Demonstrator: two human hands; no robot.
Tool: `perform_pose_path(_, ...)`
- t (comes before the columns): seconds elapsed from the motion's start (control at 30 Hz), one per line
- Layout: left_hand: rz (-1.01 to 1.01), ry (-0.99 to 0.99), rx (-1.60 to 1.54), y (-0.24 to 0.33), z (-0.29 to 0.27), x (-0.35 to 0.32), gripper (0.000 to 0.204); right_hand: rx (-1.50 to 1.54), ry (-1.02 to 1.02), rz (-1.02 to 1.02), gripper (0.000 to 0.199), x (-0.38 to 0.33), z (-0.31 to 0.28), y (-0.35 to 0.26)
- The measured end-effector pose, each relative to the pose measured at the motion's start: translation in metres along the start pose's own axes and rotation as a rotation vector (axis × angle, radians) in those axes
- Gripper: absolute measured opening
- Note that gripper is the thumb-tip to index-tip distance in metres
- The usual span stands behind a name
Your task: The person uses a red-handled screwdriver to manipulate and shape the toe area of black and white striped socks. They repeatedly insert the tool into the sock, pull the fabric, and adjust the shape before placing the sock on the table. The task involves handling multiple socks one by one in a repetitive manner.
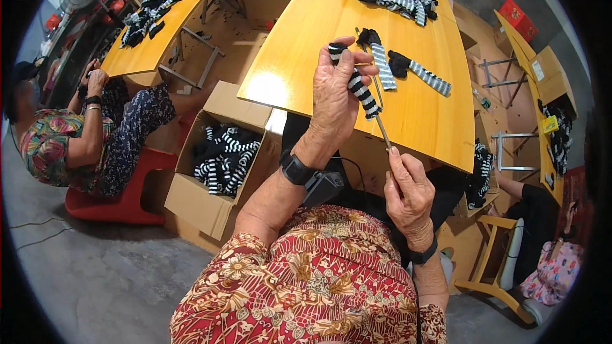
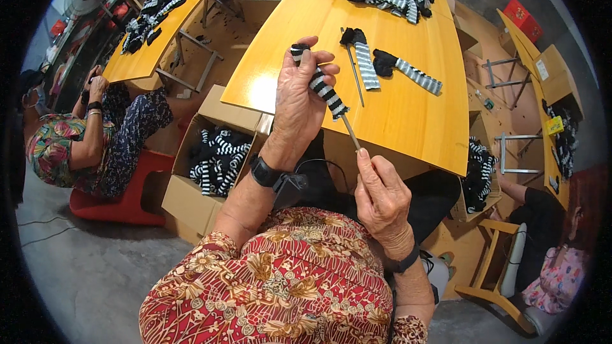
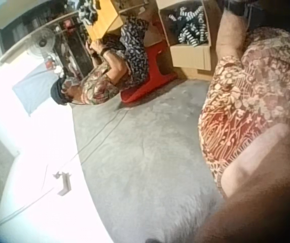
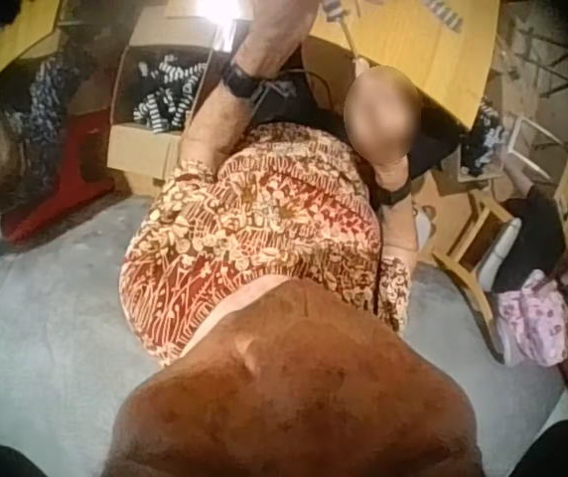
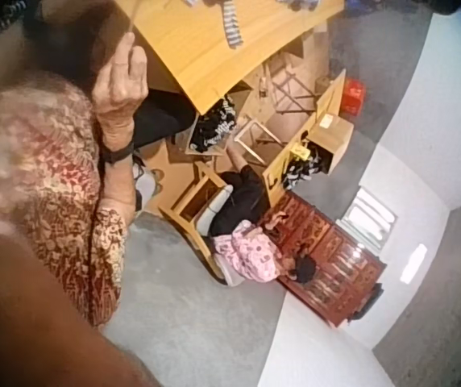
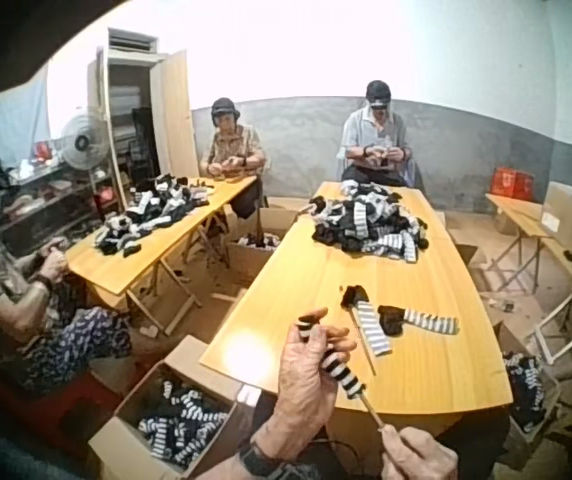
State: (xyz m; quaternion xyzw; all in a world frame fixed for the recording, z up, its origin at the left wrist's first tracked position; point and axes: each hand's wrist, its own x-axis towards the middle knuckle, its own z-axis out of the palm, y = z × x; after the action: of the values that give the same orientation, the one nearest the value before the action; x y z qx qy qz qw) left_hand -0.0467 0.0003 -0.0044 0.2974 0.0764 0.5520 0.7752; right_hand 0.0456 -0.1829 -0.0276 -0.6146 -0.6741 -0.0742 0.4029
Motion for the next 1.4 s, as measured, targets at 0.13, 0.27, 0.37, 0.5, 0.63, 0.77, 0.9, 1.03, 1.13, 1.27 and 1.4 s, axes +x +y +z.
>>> perform_pose_path(0.13,-0.011,-0.077,0.001,-0.011,0.000,-0.003,0.039,-0.015,0.026,0.006,0.047,0.004,0.004,-0.001)
perform_pose_path(0.27,-0.048,-0.079,-0.043,-0.017,0.012,-0.012,0.041,-0.006,0.094,0.002,0.047,0.005,0.010,-0.002)
perform_pose_path(0.37,-0.044,-0.145,-0.079,-0.017,0.016,-0.012,0.041,0.028,0.146,-0.003,0.047,0.005,0.013,-0.004)
perform_pose_path(0.5,-0.048,-0.193,0.000,-0.009,0.022,-0.016,0.039,0.074,0.188,-0.008,0.047,0.008,0.016,-0.007)
perform_pose_path(0.63,0.011,-0.136,-0.062,0.009,0.025,-0.017,0.036,0.112,0.125,-0.050,0.046,0.009,0.002,0.002)
perform_pose_path(0.77,-0.035,0.000,-0.078,0.020,0.027,-0.011,0.032,0.084,0.062,-0.061,0.046,0.000,-0.009,0.005)
perform_pose_path(0.9,-0.067,-0.090,-0.092,0.016,0.011,-0.003,0.032,0.068,-0.014,-0.082,0.048,0.001,-0.019,0.006)
perform_pose_path(1.03,-0.005,-0.030,0.036,0.008,0.013,-0.008,0.033,0.059,-0.104,-0.053,0.050,0.009,-0.026,0.000)
perform_pose_path(1.13,0.160,-0.019,0.178,-0.003,0.012,-0.012,0.031,0.013,-0.066,-0.068,0.050,0.008,-0.023,-0.008)
perform_pose_path(1.27,0.272,-0.022,0.145,-0.002,0.018,-0.011,0.026,0.087,0.039,-0.068,0.047,-0.005,-0.008,-0.011)
perform_pose_path(1.4,0.238,0.052,0.066,0.007,0.025,-0.012,0.021,0.036,0.065,-0.077,0.046,-0.013,-0.006,-0.006)
